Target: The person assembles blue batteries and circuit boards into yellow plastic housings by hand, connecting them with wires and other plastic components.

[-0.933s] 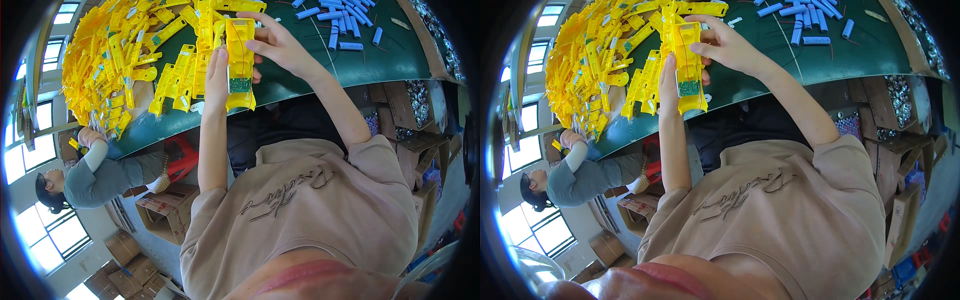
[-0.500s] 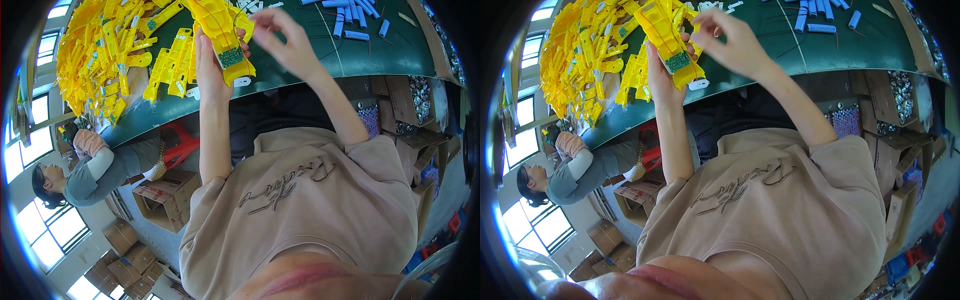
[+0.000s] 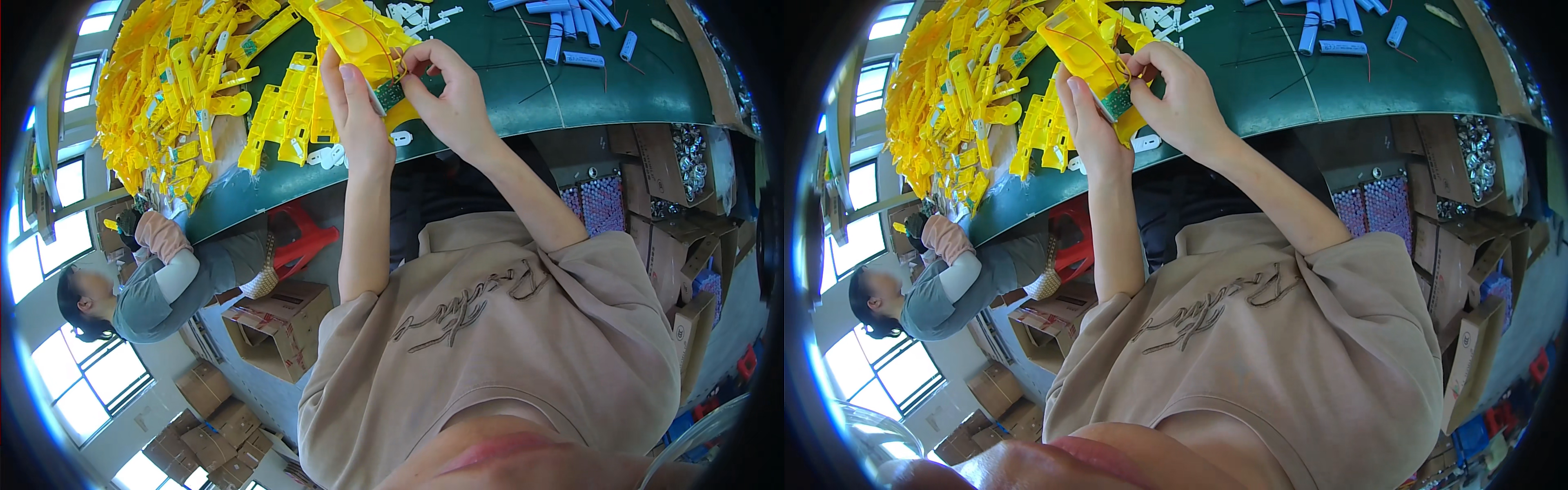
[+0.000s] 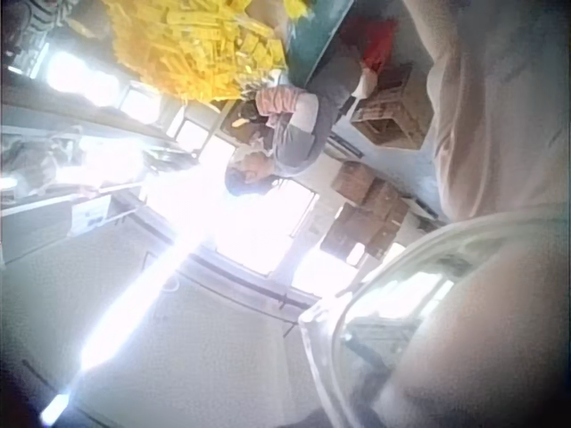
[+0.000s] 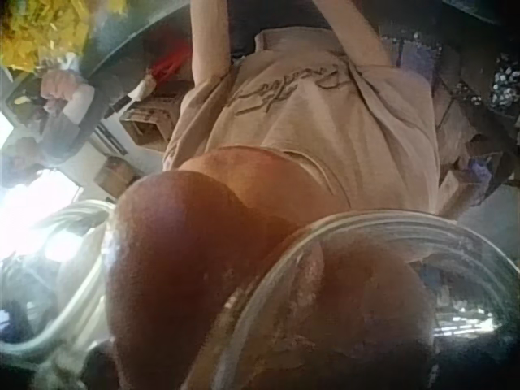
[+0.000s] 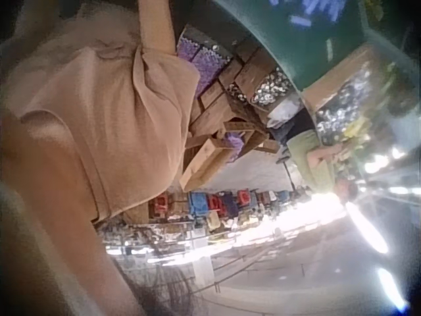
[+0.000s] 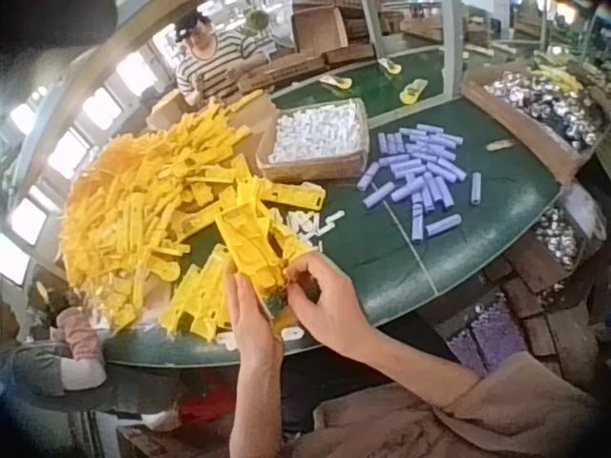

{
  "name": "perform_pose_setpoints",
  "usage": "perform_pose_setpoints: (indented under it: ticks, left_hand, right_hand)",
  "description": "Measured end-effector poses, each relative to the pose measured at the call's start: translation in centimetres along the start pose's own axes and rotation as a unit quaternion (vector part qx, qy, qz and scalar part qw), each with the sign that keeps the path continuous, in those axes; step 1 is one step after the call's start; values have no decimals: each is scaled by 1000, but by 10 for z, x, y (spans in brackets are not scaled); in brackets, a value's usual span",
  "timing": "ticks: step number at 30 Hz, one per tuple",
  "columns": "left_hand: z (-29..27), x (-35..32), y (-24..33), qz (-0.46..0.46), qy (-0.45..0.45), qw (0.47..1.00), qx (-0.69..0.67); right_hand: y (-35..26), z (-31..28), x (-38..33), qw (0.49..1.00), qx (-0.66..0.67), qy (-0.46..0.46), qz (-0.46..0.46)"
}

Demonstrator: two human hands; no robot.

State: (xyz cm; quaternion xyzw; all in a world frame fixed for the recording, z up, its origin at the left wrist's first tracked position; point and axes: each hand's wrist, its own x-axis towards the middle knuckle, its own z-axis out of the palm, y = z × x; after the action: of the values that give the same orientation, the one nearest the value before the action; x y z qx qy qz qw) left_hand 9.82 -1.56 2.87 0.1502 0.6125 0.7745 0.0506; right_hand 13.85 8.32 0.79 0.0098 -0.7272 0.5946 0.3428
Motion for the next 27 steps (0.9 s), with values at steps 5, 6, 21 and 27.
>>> perform_pose_setpoints:
  ticks: [5,6,21,27]
  left_hand:
    - [1,8,-5,51,20,998,10]
    - [0,9,-3,54,21,998,10]
    - [-5,-12,-4,101,-51,985,132]
    - [-4,-9,-11,66,7,993,96]
  right_hand:
    - [6,8,-10,924,322,53,201]
    - [5,5,-15,924,323,51,199]
    - [-7,-7,21,994,100,29,37]
    - [-5,13,5,989,-122,57,-69]
